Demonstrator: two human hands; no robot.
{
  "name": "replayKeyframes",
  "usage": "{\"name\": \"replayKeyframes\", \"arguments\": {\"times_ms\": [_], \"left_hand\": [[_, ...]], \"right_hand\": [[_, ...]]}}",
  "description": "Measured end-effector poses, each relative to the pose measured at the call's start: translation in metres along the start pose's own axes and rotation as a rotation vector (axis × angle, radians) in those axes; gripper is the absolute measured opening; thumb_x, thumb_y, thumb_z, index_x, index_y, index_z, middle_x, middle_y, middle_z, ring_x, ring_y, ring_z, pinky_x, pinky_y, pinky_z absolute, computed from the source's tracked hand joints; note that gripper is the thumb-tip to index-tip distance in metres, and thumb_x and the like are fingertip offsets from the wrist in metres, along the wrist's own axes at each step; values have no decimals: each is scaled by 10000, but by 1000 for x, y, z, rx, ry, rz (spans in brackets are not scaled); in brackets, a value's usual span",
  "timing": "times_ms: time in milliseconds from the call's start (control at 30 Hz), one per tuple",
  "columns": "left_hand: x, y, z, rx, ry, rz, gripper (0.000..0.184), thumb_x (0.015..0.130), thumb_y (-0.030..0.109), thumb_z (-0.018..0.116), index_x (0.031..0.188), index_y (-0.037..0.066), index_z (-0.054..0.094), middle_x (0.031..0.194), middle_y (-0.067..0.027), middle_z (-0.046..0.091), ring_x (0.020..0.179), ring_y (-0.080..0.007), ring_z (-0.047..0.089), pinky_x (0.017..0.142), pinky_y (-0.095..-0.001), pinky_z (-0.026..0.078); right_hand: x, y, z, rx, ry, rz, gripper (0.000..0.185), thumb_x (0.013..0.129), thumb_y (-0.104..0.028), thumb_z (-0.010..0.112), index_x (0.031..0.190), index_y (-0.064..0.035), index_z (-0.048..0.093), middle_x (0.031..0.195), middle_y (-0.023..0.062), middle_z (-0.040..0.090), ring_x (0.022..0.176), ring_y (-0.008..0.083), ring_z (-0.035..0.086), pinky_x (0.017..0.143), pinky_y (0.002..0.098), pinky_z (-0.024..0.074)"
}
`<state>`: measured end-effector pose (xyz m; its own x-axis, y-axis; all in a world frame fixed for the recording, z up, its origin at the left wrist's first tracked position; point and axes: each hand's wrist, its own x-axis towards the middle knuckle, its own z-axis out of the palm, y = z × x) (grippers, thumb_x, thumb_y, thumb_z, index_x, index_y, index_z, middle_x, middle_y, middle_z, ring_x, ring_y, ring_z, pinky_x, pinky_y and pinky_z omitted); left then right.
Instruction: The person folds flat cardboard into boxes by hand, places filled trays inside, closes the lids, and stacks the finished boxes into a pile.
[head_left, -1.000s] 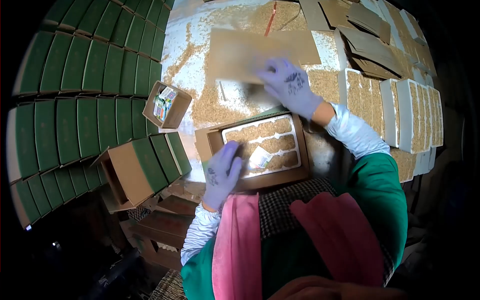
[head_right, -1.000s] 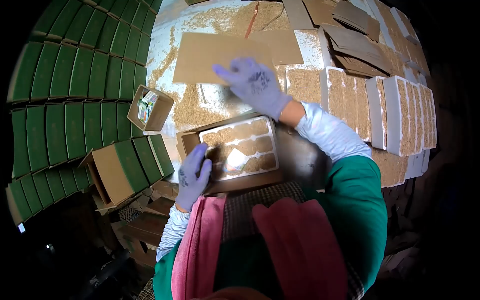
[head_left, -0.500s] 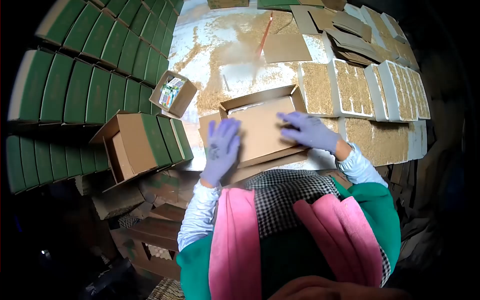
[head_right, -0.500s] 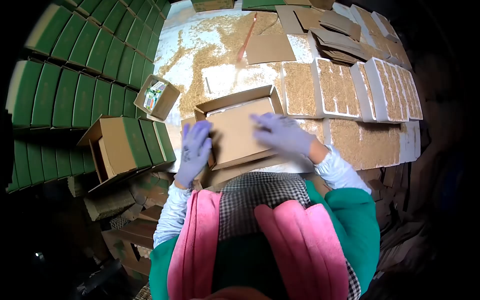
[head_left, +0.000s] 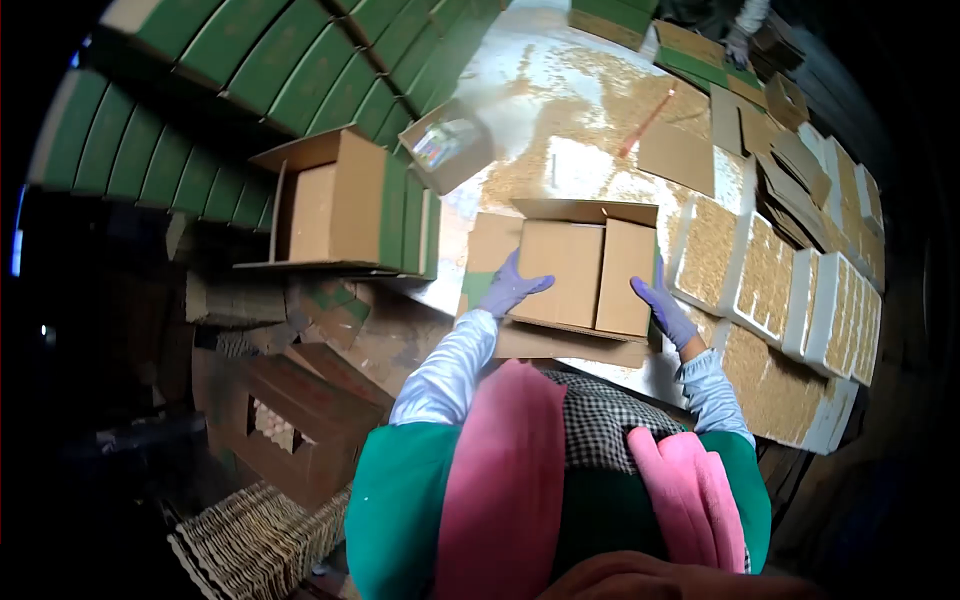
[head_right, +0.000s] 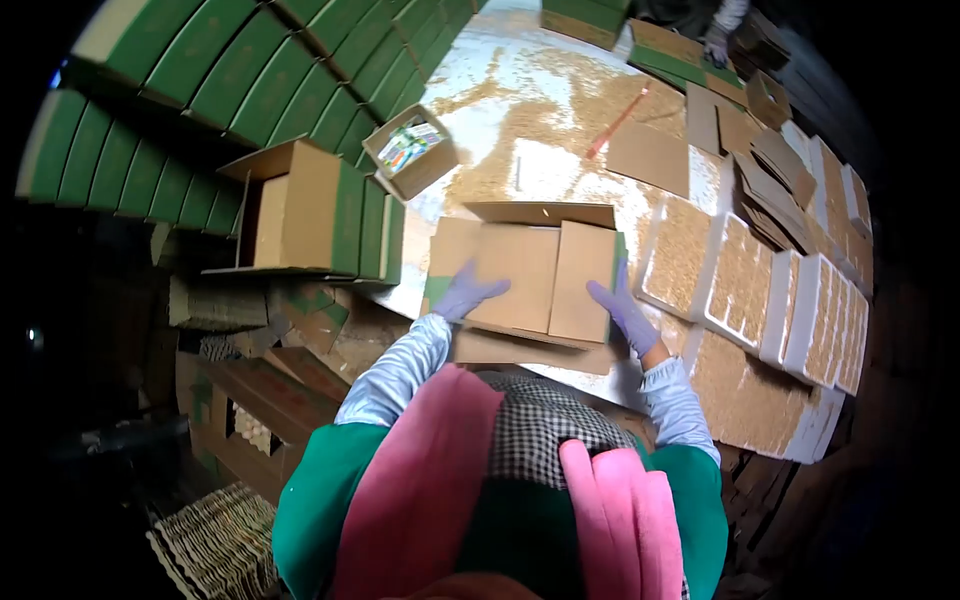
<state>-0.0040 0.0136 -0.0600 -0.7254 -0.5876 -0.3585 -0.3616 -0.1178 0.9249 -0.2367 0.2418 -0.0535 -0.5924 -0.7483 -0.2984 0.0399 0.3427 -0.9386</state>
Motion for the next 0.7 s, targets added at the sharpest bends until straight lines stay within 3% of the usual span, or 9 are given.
{"name": "replayKeyframes", "arguments": {"times_ms": [67, 200, 300, 333, 400, 500, 533, 600, 700], "left_hand": [[-1, 9, -15, -58, -81, -46, 827, 727, 300, 863, 1377, -16, 460, 1237, -140, 629, 1148, -218, 596, 1011, -322, 451], [-84, 75, -81, -453, 91, 277, 660, 857, 180, 743, 1409, -27, 446, 1253, -140, 618, 1187, -200, 568, 1030, -316, 429], [-175, 136, -174, 317, 1019, 838, 496, 892, 54, 652, 1358, -36, 508, 1292, -134, 591, 1236, -218, 521, 1081, -341, 371], [-189, 153, -205, 317, 1305, 758, 508, 899, 91, 667, 1358, -42, 494, 1336, -142, 558, 1272, -234, 488, 1112, -361, 334], [-186, 133, -278, 19, 1385, 609, 548, 912, 154, 682, 1377, -43, 470, 1371, -144, 527, 1298, -236, 455, 1137, -366, 296], [-171, 38, -392, 120, 797, 371, 472, 974, 223, 588, 1367, -19, 493, 1334, -147, 555, 1240, -226, 504, 1088, -358, 362], [-174, 14, -409, 240, 759, 344, 431, 997, 230, 536, 1351, -14, 505, 1323, -149, 565, 1215, -226, 526, 1059, -349, 387], [-165, -29, -432, 338, 701, 332, 437, 999, 230, 526, 1362, -9, 485, 1329, -151, 560, 1197, -236, 538, 1035, -351, 411], [-132, -46, -432, 123, 774, 505, 614, 933, 212, 651, 1443, -14, 391, 1378, -153, 515, 1219, -265, 509, 1048, -386, 409]], "right_hand": [[-24, -79, 26, 219, -22, 26, 926, 854, -319, 710, 1537, -7, 168, 1370, 183, 475, 1231, 263, 533, 1012, 357, 471], [-32, -114, 40, 798, -171, 153, 589, 926, -263, 608, 1416, 1, 416, 1319, 156, 570, 1157, 264, 609, 962, 386, 521], [-24, -176, 87, 937, -241, 23, 418, 1026, -280, 460, 1284, 35, 554, 1216, 131, 641, 1109, 217, 632, 954, 349, 521], [-13, -189, 105, 963, -322, -91, 409, 1046, -292, 427, 1240, 33, 581, 1181, 120, 654, 1076, 203, 641, 943, 331, 522], [22, -203, 152, 879, -203, -150, 386, 1049, -310, 433, 1171, 5, 620, 1091, 100, 676, 989, 166, 654, 886, 301, 534], [32, -243, 229, 541, -378, -347, 324, 1016, -279, 537, 1127, 4, 648, 1048, 71, 675, 959, 125, 638, 891, 283, 509], [26, -261, 258, 682, -472, -175, 501, 970, -322, 610, 1301, 46, 536, 1233, 124, 607, 1157, 168, 563, 1017, 309, 436], [42, -272, 315, 520, -450, -373, 1000, 863, -438, 707, 1496, 93, 144, 1468, 222, 383, 1373, 282, 362, 1150, 351, 279], [59, -273, 381, 276, -271, -239, 1257, 781, -546, 746, 1499, 133, -31, 1506, 312, 303, 1419, 349, 308, 1152, 363, 272]]}}
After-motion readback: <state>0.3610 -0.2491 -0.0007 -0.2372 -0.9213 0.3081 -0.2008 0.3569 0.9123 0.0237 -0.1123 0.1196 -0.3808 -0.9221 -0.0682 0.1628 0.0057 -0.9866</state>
